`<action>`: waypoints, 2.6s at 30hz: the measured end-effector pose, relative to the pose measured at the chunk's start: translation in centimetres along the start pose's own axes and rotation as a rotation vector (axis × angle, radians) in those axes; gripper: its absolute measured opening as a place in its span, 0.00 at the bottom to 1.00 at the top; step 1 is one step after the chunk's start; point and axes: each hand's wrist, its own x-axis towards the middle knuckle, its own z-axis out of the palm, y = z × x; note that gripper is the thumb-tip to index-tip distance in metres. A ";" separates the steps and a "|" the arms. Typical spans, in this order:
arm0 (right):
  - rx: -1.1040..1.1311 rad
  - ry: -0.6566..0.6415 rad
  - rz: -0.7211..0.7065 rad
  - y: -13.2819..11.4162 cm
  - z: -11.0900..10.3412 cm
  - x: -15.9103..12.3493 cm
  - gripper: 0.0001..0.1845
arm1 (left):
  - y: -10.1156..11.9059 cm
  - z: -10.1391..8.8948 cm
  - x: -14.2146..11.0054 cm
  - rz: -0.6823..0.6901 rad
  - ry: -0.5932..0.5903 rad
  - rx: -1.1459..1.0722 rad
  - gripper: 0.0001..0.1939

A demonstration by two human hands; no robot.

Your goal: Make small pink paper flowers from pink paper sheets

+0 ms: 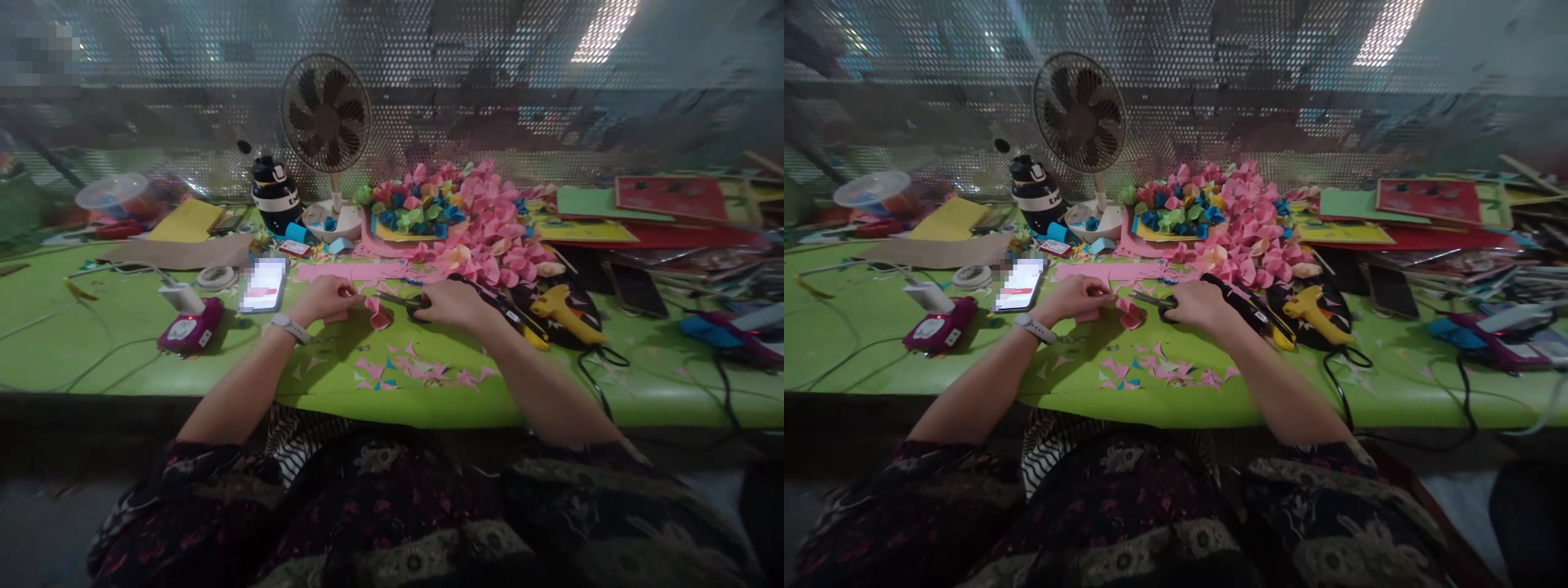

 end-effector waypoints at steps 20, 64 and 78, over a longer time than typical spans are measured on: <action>0.051 0.061 -0.162 -4.1 1.8 0.1 0.06 | 1.4 1.2 -0.7 0.198 -0.052 -0.009 0.04; 0.389 0.461 -0.301 -4.2 2.6 -0.4 0.05 | 1.3 2.7 -0.7 0.004 0.019 -0.516 0.14; 0.378 0.558 -0.242 -3.3 2.5 0.4 0.05 | 2.9 1.7 -1.6 -0.023 -0.170 -0.708 0.15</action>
